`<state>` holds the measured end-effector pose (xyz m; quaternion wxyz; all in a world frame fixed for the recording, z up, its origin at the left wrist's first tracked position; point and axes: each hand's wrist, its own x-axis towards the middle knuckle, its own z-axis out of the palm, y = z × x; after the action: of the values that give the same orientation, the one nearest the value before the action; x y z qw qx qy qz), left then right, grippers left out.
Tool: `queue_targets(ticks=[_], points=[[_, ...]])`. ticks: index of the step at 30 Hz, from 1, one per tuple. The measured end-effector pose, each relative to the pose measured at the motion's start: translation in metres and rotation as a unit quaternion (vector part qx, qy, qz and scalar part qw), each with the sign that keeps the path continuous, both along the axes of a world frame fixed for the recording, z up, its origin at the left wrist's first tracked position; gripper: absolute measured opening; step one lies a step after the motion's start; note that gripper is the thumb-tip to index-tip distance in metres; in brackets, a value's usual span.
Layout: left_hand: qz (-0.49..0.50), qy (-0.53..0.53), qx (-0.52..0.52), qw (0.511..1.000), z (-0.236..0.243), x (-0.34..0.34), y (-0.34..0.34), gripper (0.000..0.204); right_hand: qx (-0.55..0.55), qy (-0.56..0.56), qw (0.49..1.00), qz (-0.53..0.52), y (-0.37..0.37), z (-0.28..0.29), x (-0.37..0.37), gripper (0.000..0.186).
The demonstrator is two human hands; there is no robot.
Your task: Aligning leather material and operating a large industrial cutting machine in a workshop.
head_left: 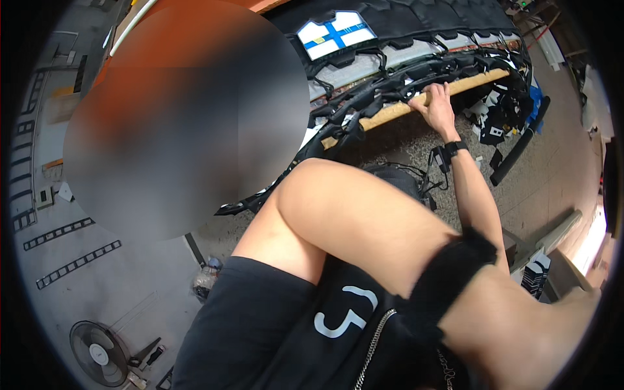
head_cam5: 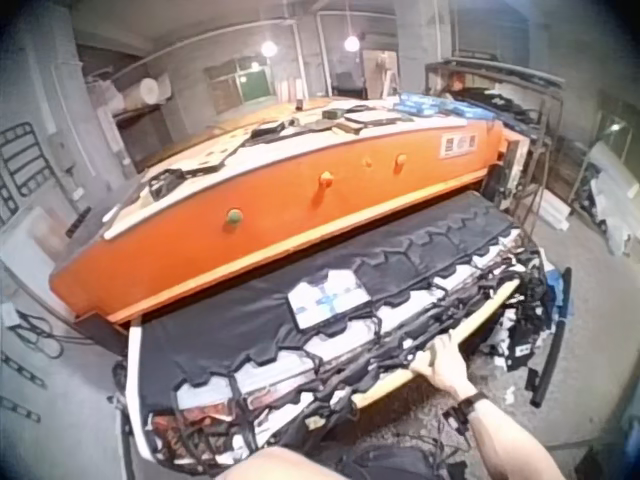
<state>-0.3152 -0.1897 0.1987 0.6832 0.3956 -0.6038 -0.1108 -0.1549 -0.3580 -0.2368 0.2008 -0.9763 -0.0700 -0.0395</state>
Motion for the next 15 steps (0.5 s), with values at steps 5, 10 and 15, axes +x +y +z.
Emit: queue_targets(ticks=[5,10,15], points=[[0.111,0.038,0.171,0.978,-0.068,0.062,0.025,0.027,0.007,-0.002,1.0,-0.003,0.0,0.009,0.0,0.065],[0.472,0.148,0.422,0.76,-0.217,0.175,0.123,0.021,0.079,0.106,0.987,-0.096,0.006,0.047,0.014,0.052],[0.618,0.365,0.369,0.591,-0.337,0.251,0.23,0.02,0.17,-0.028,0.978,-0.116,0.05,0.084,0.075,0.03]])
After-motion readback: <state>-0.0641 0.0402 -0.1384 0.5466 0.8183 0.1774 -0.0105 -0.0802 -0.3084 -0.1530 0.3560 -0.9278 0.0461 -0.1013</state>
